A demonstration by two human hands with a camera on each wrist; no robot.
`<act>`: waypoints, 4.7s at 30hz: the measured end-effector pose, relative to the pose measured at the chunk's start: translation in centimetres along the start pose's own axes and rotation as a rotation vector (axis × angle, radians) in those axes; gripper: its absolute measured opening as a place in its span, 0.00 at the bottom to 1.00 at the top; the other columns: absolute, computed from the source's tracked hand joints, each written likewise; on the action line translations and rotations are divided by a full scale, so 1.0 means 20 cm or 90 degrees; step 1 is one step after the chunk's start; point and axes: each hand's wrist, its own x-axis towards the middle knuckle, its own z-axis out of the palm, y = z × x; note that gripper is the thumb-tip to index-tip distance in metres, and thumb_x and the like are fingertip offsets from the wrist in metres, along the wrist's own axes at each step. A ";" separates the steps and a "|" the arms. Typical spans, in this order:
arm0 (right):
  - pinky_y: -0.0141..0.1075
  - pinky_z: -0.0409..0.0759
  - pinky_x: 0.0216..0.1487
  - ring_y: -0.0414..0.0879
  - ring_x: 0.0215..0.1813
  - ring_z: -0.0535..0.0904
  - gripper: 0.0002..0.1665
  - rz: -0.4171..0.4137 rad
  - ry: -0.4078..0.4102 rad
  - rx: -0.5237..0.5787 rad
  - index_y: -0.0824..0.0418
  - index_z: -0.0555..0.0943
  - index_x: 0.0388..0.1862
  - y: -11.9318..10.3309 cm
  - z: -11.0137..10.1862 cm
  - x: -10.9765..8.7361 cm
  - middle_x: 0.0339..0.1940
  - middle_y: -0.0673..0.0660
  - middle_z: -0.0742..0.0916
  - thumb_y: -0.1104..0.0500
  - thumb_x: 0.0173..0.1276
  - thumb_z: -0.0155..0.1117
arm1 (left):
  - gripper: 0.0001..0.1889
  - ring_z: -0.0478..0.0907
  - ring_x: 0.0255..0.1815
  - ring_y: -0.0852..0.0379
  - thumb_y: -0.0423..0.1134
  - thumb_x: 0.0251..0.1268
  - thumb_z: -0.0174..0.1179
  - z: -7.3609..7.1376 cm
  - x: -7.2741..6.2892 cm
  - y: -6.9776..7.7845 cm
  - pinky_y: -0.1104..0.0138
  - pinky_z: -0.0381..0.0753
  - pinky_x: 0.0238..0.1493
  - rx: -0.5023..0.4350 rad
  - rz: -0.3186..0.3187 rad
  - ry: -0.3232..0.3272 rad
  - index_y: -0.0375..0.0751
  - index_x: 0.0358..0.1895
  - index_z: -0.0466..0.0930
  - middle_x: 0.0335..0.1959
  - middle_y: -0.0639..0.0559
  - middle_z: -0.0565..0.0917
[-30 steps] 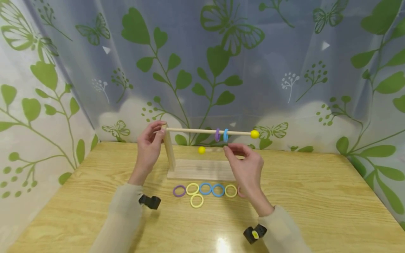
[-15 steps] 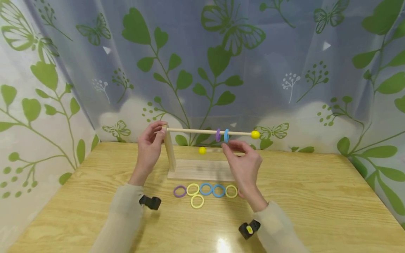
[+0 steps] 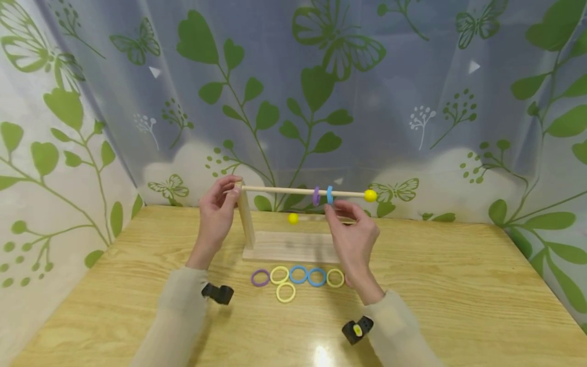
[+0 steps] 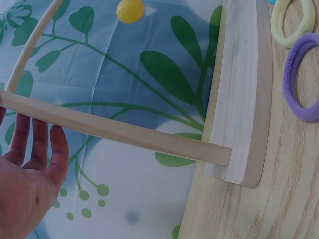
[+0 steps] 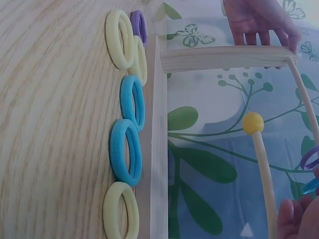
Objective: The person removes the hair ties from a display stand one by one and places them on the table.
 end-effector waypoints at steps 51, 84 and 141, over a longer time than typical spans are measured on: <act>0.19 0.80 0.30 0.28 0.31 0.84 0.08 -0.032 0.060 0.035 0.66 0.90 0.37 0.00 -0.12 0.06 0.27 0.31 0.87 0.63 0.61 0.78 | 0.13 0.82 0.42 0.60 0.29 0.74 0.56 0.00 0.00 -0.01 0.73 0.83 0.44 0.001 -0.003 -0.005 0.34 0.57 0.81 0.47 0.41 0.82; 0.20 0.82 0.32 0.29 0.32 0.85 0.10 -0.054 0.091 0.026 0.67 0.90 0.39 0.01 -0.22 0.10 0.28 0.32 0.87 0.61 0.63 0.76 | 0.13 0.81 0.46 0.58 0.32 0.76 0.56 -0.01 -0.01 -0.01 0.73 0.82 0.45 -0.003 0.003 -0.010 0.36 0.58 0.81 0.48 0.44 0.82; 0.18 0.79 0.29 0.26 0.28 0.83 0.10 -0.009 0.087 -0.044 0.66 0.90 0.39 0.12 -0.40 0.05 0.26 0.28 0.86 0.60 0.63 0.77 | 0.13 0.81 0.44 0.62 0.31 0.76 0.56 0.00 -0.01 0.00 0.74 0.82 0.45 0.000 0.001 -0.005 0.35 0.58 0.81 0.48 0.44 0.82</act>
